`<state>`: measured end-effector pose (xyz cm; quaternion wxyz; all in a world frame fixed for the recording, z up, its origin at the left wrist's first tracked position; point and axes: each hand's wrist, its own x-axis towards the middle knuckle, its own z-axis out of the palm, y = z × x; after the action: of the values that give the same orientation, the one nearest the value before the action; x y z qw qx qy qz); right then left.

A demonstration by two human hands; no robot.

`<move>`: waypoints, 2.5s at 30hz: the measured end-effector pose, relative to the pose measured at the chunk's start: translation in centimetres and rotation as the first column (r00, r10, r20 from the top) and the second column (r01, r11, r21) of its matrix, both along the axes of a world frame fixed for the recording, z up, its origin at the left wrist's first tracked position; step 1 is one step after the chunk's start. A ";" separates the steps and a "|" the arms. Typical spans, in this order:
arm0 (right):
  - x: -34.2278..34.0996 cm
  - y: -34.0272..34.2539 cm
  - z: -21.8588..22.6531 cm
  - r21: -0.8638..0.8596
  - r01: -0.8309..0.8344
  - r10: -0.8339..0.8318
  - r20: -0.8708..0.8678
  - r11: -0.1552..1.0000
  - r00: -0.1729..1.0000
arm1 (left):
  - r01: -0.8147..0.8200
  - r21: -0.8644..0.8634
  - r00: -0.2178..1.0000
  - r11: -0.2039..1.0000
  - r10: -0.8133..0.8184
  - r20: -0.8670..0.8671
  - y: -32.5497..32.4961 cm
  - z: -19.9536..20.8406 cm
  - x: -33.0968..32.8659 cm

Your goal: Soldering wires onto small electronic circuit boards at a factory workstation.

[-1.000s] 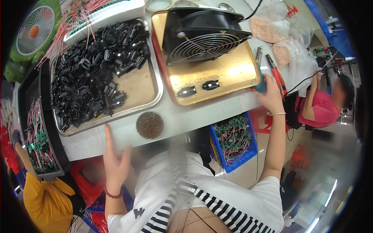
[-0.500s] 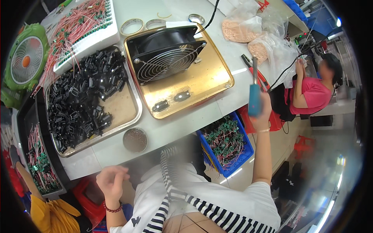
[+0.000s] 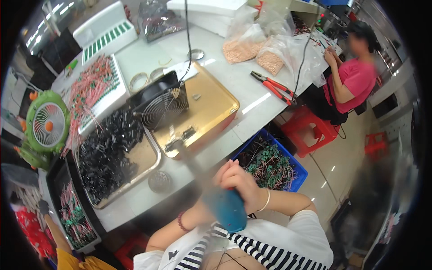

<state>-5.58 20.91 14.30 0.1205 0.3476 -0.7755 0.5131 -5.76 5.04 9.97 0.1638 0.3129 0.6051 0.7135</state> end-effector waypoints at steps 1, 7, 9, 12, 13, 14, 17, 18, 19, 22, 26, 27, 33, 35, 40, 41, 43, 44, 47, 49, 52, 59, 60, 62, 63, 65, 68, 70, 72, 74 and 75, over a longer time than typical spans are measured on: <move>0.4 -0.4 0.1 0.012 0.005 -0.005 0.014 1.000 1.000 | 0.010 0.032 0.994 0.999 -0.013 0.106 0.9 -0.9 -0.2; 0.2 -1.2 1.3 0.061 -0.117 0.118 -0.026 0.991 0.993 | -0.068 0.052 0.988 0.996 0.060 0.142 -0.7 2.2 0.4; -0.8 -0.5 2.8 0.130 -0.297 0.300 -0.001 0.946 0.954 | -0.117 -0.021 0.968 0.993 0.119 0.221 -1.9 3.5 1.3; -5.0 2.2 2.6 -0.046 -0.309 0.309 0.004 0.950 0.951 | -0.399 -0.098 0.898 0.912 0.366 -0.246 -2.4 2.2 1.4; -7.7 3.8 3.8 0.067 -0.063 0.076 -0.213 0.996 0.974 | -0.409 0.000 0.877 0.912 0.393 -0.276 -2.8 2.4 1.0; -9.0 3.5 5.0 -0.269 0.163 -0.135 0.120 0.949 0.984 | -0.357 0.012 0.908 0.934 0.349 -0.232 -3.7 1.7 1.1; -22.1 9.5 0.6 -0.183 0.433 -0.419 0.107 0.883 0.901 | -0.355 0.046 0.929 0.934 0.358 -0.090 -3.6 1.5 2.1; -26.0 10.8 -1.5 -0.096 0.469 -0.460 0.107 0.878 0.882 | -0.388 0.033 0.916 0.921 0.390 -0.092 -3.2 1.5 2.3; -29.2 11.1 -3.3 0.043 0.452 -0.454 0.117 0.891 0.883 | -0.419 0.105 0.907 0.902 0.422 -0.004 -2.4 1.2 2.6; -34.4 8.9 -5.7 0.325 0.393 -0.439 0.081 0.860 0.895 | -0.425 -0.021 0.902 0.905 0.422 -0.094 -2.9 -0.2 3.1; -37.7 6.5 -7.5 0.439 0.229 -0.301 0.099 0.869 0.949 | -0.365 0.105 0.928 0.925 0.370 -0.030 -2.1 -3.0 3.5; -38.0 6.0 -7.4 0.440 0.182 -0.275 0.156 0.879 0.949 | -0.377 0.063 0.907 0.924 0.382 -0.179 -2.1 -3.8 3.4; -36.7 7.3 -7.8 0.581 0.177 -0.195 -0.033 0.794 0.980 | -0.490 -0.226 0.838 0.842 0.385 -0.386 -2.0 -6.2 3.8; -35.8 6.0 -6.0 0.651 0.155 -0.245 0.049 0.743 0.968 | -0.507 -0.211 0.855 0.836 0.455 -0.251 -1.3 -5.4 3.7; -34.5 10.5 -6.0 0.697 0.376 -0.397 -0.141 0.611 0.907 | -0.401 -0.297 0.914 0.867 0.357 -0.193 0.7 -8.8 4.7; -33.2 11.3 -6.4 0.602 0.392 -0.497 0.010 0.696 0.868 | -0.403 -0.296 0.914 0.866 0.369 -0.166 0.7 -8.8 4.8; -28.6 10.3 -3.3 0.368 0.419 -0.529 0.279 0.830 0.802 | -0.406 -0.305 0.905 0.862 0.332 -0.267 0.7 -8.8 5.0; -26.3 10.0 -2.2 0.227 0.430 -0.486 0.387 0.874 0.784 | -0.379 -0.296 0.923 0.877 0.332 -0.196 0.5 -7.5 4.9; -18.5 8.6 1.9 -0.007 0.487 -0.440 0.418 0.873 0.795 | -0.422 -0.210 0.892 0.882 0.363 -0.270 0.4 -7.0 4.7; -13.2 8.5 4.6 -0.023 0.478 -0.417 0.455 0.878 0.787 | -0.425 -0.173 0.893 0.888 0.381 -0.240 0.5 -7.0 4.8; -6.6 8.8 7.1 -0.059 0.314 -0.256 0.450 0.948 0.856 | -0.329 -0.291 0.933 0.898 0.261 -0.249 0.2 -6.3 5.1; 3.7 4.8 6.8 -0.015 -0.263 0.178 0.771 0.965 0.611 | -0.374 -0.449 0.924 0.811 0.284 -0.257 -0.1 -4.9 5.4; 4.0 3.0 6.7 0.074 -0.286 0.108 0.813 0.955 0.572 | -0.391 -0.460 0.919 0.797 0.311 -0.242 0.0 -5.0 5.4; 3.5 0.4 5.3 0.033 -0.314 0.154 0.820 0.949 0.551 | -0.416 -0.446 0.908 0.792 0.334 -0.254 0.4 -6.1 5.3; 3.5 -0.3 5.0 0.073 -0.294 0.099 0.843 0.953 0.528 | -0.435 -0.423 0.898 0.795 0.351 -0.264 0.4 -6.4 5.2; 2.7 -1.8 5.4 0.342 -0.277 -0.061 0.720 0.898 0.691 | -0.345 -0.479 0.937 0.807 0.267 -0.225 0.4 -7.1 5.0; 1.5 -3.2 4.9 0.538 -0.219 -0.102 0.505 0.814 0.857 | -0.382 -0.514 0.923 0.768 0.290 -0.252 1.2 -9.1 5.1; 1.2 -4.2 5.1 0.606 -0.143 -0.072 0.316 0.783 0.946 | -0.336 -0.524 0.942 0.783 0.282 -0.181 0.7 -8.1 4.5; 1.2 -5.0 4.8 0.636 -0.091 -0.102 0.260 0.766 0.960 | -0.415 -0.452 0.905 0.790 0.308 -0.293 1.3 -9.9 4.4; 1.0 -5.8 4.3 0.661 -0.042 -0.121 0.199 0.749 0.973 | -0.412 -0.406 0.910 0.815 0.347 -0.228 1.7 -10.9 4.2; 0.8 -6.2 3.9 0.647 -0.015 -0.127 0.173 0.762 0.977 | -0.436 -0.383 0.898 0.815 0.365 -0.246 1.7 -11.1 4.0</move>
<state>-4.76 14.76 18.20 -0.0719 0.2892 -0.9227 0.2447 -1.72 6.75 -1.15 0.0249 0.1912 0.8103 0.5534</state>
